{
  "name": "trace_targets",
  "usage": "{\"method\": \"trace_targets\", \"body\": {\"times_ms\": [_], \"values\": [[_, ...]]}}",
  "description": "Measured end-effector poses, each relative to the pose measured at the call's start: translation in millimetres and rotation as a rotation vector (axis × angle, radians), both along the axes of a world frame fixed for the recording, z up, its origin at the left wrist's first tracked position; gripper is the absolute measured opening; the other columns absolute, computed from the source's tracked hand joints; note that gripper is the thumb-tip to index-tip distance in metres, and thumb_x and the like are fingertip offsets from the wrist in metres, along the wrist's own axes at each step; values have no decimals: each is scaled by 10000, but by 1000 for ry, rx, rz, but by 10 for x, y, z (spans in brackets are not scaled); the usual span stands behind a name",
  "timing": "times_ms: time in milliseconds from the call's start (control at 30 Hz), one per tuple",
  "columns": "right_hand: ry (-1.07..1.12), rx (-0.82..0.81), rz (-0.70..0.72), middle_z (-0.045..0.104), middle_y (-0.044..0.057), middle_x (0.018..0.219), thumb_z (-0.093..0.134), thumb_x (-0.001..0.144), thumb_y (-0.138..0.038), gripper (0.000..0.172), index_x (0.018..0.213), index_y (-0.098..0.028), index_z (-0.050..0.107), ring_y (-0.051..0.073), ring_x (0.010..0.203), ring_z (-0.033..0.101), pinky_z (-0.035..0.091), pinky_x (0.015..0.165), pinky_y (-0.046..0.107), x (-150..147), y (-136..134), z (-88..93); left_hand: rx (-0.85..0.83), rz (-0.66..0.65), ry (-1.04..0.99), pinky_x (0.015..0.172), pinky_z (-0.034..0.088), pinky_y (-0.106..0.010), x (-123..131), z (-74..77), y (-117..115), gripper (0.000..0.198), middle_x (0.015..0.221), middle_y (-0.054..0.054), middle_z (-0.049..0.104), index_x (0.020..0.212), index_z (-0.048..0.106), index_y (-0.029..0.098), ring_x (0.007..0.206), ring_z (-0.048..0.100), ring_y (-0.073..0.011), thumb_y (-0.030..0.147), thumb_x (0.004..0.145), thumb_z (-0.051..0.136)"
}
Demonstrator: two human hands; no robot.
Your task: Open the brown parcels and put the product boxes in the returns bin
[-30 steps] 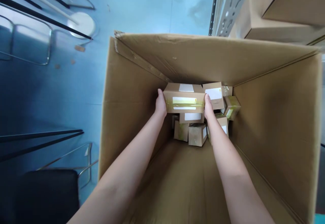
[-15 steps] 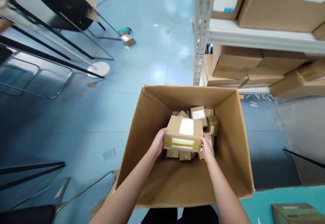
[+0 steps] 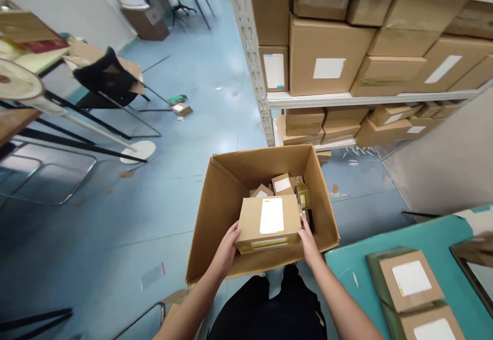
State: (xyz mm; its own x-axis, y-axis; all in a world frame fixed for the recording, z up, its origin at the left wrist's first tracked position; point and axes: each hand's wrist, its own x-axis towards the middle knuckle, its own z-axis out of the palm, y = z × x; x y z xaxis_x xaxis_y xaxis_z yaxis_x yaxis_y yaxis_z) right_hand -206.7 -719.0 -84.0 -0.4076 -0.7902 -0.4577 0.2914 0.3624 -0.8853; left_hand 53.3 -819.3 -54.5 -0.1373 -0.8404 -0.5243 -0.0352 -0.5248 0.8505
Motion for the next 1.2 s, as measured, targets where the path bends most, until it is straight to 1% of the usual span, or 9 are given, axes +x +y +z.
{"method": "trace_targets", "body": {"times_ms": [100, 267, 400, 533, 700, 833, 933, 1067, 1200], "values": [[-89, -106, -102, 567, 5, 1487, 669, 789, -497, 572, 1337, -341, 622, 296, 1424, 454, 390, 1154, 443, 60, 260, 168, -40, -103, 36, 1105, 460, -374, 23, 218, 78, 551, 1466, -59, 587, 1313, 626, 260, 1382, 512, -303, 516, 825, 605], [-49, -160, -341, 565, -2, 1484, 693, 809, -551, 583, 1342, -324, 621, 301, 1435, 429, 329, 1197, 455, 316, 841, 372, -61, -306, 153, 1163, 398, -418, 46, 467, 154, 666, 1520, -90, 529, 1386, 575, 228, 1434, 439, -335, 558, 817, 682], [35, -118, -585, 518, -9, 1529, 710, 792, -614, 640, 1354, -323, 616, 291, 1486, 354, 277, 1232, 440, 579, 1443, 489, -57, -560, 200, 1173, 394, -408, -28, 543, 305, 787, 1556, -103, 483, 1440, 531, 230, 1448, 420, -343, 594, 772, 732], [115, -60, -810, 548, 7, 1505, 730, 753, -650, 681, 1335, -309, 641, 308, 1492, 342, 271, 1237, 452, 794, 2159, 571, -33, -830, 218, 1175, 391, -423, -220, 528, 626, 887, 1557, -127, 474, 1484, 476, 223, 1443, 428, -345, 614, 738, 756], [157, -16, -1079, 584, 21, 1472, 725, 744, -662, 672, 1307, -299, 669, 328, 1470, 381, 284, 1229, 473, 992, 3133, 542, 11, -1135, 214, 1158, 408, -463, -610, 422, 1220, 937, 1504, -147, 529, 1489, 475, 218, 1398, 480, -358, 593, 693, 798], [119, -3, -1252, 581, 6, 1475, 713, 760, -652, 644, 1314, -327, 664, 329, 1442, 432, 329, 1208, 483, 1102, 3887, 375, 21, -1311, 196, 1149, 416, -462, -980, 314, 1786, 954, 1463, -163, 556, 1468, 503, 199, 1373, 503, -362, 575, 655, 830], [100, -12, -1326, 581, 6, 1476, 693, 781, -652, 659, 1354, -330, 637, 329, 1417, 469, 379, 1179, 482, 1071, 4430, 223, 26, -1411, 159, 1130, 434, -456, -1285, 240, 2274, 979, 1483, -179, 525, 1468, 501, 182, 1374, 497, -372, 568, 636, 845], [116, 23, -1365, 586, 31, 1471, 701, 755, -679, 731, 1374, -297, 632, 337, 1408, 478, 383, 1177, 478, 757, 5192, 88, 57, -1499, 127, 1106, 455, -455, -1716, 167, 3030, 969, 1492, -163, 522, 1482, 483, 206, 1383, 486, -369, 565, 655, 838], [118, 83, -1307, 579, 34, 1476, 729, 703, -703, 733, 1312, -299, 688, 347, 1430, 446, 364, 1188, 478, 182, 5936, 44, 95, -1522, 146, 1110, 449, -474, -2094, 95, 3763, 957, 1484, -151, 537, 1494, 463, 228, 1378, 491, -361, 563, 677, 834]]}}
